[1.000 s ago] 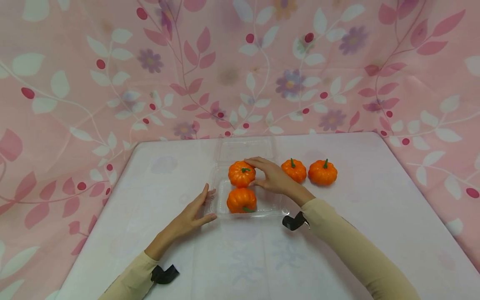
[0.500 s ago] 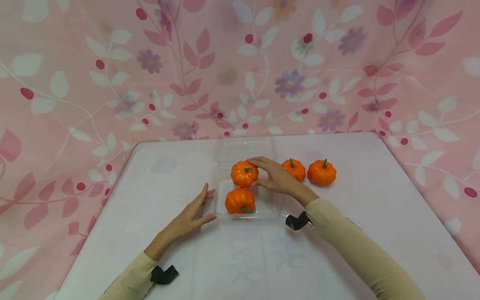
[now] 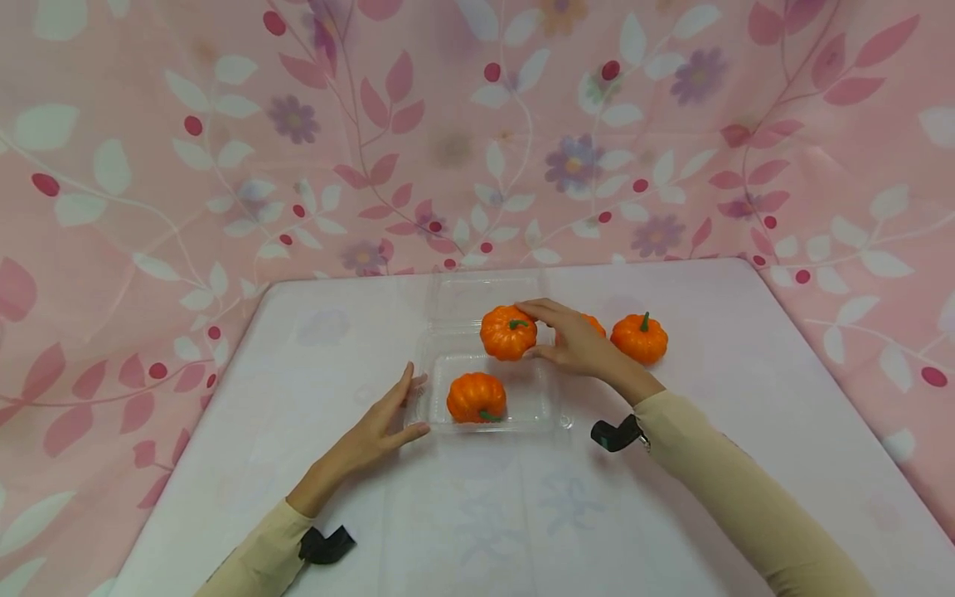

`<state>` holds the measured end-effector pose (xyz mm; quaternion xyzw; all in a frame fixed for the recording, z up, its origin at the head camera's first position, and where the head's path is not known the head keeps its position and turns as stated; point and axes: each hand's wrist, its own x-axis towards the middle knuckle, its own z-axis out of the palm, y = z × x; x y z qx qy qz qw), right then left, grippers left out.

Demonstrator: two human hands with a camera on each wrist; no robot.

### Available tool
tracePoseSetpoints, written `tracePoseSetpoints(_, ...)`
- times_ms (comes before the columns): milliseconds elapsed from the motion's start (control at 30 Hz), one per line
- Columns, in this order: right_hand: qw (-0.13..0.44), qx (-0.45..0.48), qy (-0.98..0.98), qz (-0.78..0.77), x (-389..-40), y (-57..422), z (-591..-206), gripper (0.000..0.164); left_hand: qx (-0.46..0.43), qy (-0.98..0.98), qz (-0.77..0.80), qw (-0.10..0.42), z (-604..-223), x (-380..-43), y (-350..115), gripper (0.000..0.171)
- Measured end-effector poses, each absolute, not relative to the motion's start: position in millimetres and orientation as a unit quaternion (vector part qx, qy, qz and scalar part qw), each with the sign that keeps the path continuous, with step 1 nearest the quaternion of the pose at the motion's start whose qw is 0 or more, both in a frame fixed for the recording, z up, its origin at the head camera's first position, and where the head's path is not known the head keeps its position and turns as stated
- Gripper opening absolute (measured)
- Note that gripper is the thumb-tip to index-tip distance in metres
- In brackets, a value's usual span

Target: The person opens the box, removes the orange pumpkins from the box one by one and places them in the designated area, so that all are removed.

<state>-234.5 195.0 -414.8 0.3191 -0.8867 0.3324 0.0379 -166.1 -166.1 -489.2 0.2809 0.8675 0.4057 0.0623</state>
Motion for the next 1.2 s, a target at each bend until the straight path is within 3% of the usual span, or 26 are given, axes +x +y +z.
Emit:
tracePoseSetpoints(567, 0.086, 0.286, -0.902, 0.310, -214, 248, -410, 0.078, 0.278, 0.868, 0.405, 0.068, -490, -166, -167, 0.103)
tracePoseSetpoints(1200, 0.079, 0.270, -0.913, 0.296, -178, 286, -410, 0.077, 0.272, 0.870, 0.404, 0.075, -490, -167, -166, 0.102)
